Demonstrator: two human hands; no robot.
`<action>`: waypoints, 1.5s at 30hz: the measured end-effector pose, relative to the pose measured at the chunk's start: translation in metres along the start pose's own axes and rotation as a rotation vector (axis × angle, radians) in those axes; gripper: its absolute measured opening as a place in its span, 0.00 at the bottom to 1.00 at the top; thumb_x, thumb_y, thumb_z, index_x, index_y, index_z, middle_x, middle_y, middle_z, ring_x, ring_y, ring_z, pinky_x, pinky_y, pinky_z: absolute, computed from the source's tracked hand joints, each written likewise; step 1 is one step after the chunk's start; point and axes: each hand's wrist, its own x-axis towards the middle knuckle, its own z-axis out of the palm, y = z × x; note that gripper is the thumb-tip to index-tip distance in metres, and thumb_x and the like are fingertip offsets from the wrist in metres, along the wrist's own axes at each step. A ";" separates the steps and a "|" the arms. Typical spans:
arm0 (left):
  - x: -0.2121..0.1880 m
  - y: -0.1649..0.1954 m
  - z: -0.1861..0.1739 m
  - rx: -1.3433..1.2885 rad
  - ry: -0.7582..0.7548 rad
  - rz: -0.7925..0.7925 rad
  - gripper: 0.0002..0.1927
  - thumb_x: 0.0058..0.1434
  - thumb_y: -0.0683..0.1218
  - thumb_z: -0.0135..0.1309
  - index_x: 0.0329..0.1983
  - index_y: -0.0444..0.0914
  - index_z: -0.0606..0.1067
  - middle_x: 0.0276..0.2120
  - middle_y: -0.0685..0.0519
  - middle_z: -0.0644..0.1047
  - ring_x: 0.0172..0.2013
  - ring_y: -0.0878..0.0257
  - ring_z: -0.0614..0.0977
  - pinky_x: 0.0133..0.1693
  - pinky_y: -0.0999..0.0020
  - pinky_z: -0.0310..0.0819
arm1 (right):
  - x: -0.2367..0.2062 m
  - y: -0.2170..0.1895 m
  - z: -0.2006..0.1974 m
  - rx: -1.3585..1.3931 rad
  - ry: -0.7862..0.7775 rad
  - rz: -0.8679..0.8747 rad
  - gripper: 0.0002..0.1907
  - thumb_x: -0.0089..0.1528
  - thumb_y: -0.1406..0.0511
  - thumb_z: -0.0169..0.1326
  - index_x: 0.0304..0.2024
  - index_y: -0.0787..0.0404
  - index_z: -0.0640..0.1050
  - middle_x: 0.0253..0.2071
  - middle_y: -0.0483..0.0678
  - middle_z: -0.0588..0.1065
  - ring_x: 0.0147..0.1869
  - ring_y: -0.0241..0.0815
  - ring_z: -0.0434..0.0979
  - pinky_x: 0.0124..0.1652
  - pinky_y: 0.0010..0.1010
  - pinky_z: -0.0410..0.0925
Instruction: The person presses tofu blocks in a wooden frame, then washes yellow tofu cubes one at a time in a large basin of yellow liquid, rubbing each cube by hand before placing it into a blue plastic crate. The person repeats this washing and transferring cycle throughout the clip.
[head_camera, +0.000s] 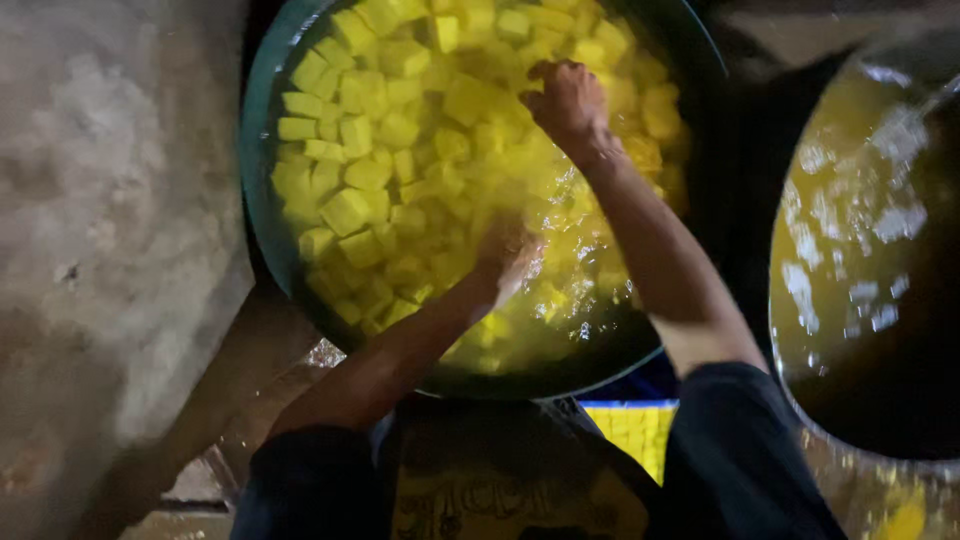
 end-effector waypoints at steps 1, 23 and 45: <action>0.002 0.002 -0.004 -0.047 0.041 0.036 0.09 0.68 0.46 0.50 0.42 0.35 0.73 0.32 0.46 0.75 0.29 0.61 0.75 0.31 0.66 0.74 | 0.012 -0.009 0.008 -0.015 0.023 0.017 0.15 0.64 0.55 0.61 0.44 0.59 0.79 0.40 0.57 0.79 0.41 0.55 0.82 0.38 0.47 0.76; 0.078 0.054 -0.034 -1.621 0.268 0.189 0.15 0.68 0.50 0.47 0.47 0.34 0.76 0.39 0.49 0.79 0.38 0.59 0.81 0.42 0.65 0.77 | -0.094 -0.002 -0.043 0.821 -0.205 -0.171 0.24 0.63 0.62 0.66 0.56 0.70 0.76 0.51 0.57 0.80 0.53 0.47 0.83 0.50 0.35 0.75; -0.027 0.010 -0.206 -1.840 0.427 0.642 0.20 0.65 0.55 0.42 0.46 0.38 0.78 0.46 0.50 0.81 0.51 0.51 0.79 0.56 0.41 0.72 | -0.052 -0.119 0.037 0.644 -0.330 -0.056 0.15 0.62 0.60 0.59 0.49 0.60 0.80 0.32 0.54 0.80 0.35 0.53 0.81 0.34 0.40 0.75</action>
